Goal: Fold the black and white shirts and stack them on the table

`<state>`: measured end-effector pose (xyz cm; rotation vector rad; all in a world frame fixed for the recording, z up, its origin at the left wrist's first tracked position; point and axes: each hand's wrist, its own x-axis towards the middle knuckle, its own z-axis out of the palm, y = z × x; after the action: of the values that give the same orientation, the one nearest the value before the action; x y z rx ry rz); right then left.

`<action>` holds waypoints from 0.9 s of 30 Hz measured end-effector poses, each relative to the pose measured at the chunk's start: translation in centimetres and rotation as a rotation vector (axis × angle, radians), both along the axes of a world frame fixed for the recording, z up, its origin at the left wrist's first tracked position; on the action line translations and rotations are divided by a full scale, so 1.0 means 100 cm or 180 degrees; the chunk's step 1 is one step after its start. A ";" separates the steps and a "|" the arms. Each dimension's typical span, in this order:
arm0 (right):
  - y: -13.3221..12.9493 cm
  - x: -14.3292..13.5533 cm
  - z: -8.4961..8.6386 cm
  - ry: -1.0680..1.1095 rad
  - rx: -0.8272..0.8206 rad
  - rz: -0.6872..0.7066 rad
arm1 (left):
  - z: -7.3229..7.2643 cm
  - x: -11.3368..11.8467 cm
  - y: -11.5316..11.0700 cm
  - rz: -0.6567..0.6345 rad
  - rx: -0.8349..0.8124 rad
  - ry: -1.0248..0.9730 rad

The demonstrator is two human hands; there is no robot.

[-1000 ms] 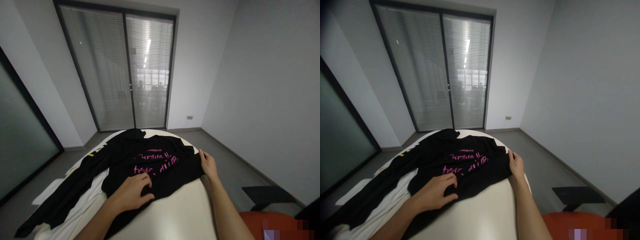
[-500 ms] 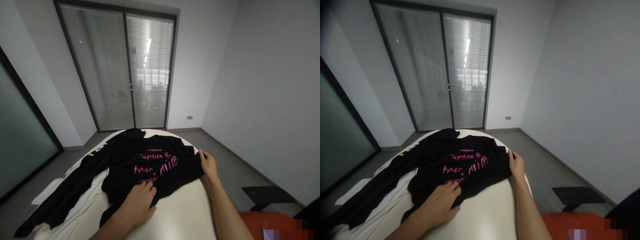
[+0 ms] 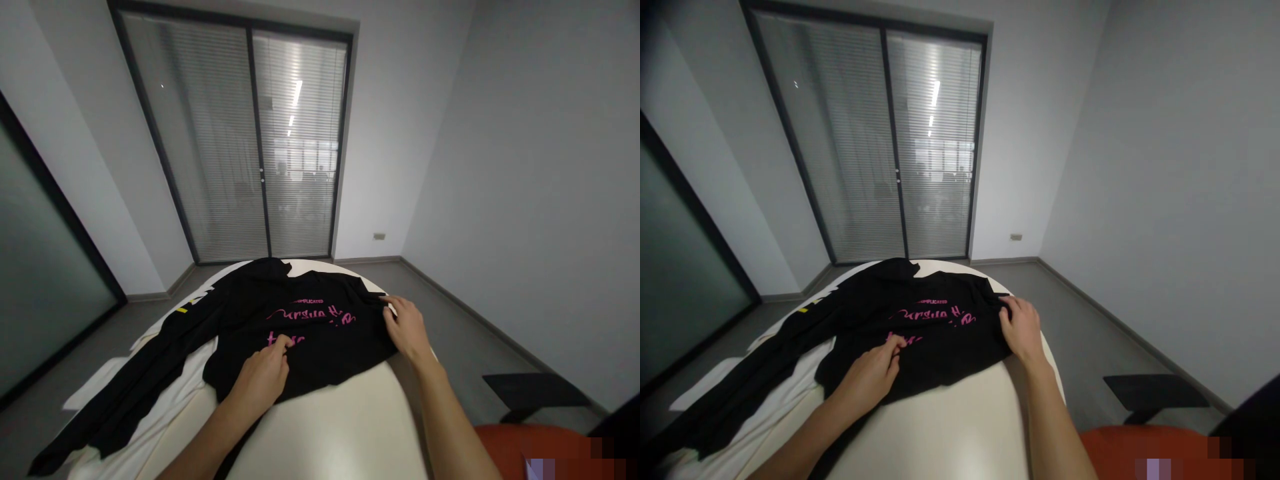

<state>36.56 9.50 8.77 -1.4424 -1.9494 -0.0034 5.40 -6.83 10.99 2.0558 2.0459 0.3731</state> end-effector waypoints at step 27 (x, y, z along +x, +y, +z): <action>-0.115 -0.046 0.066 -0.1366 -0.4631 0.2527 | 0.019 0.016 -0.040 -0.2892 -0.2703 -0.0563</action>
<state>31.98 -1.98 15.36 -1.2495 -2.8943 1.9136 7.02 -10.86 12.89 1.9729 0.7505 -0.3957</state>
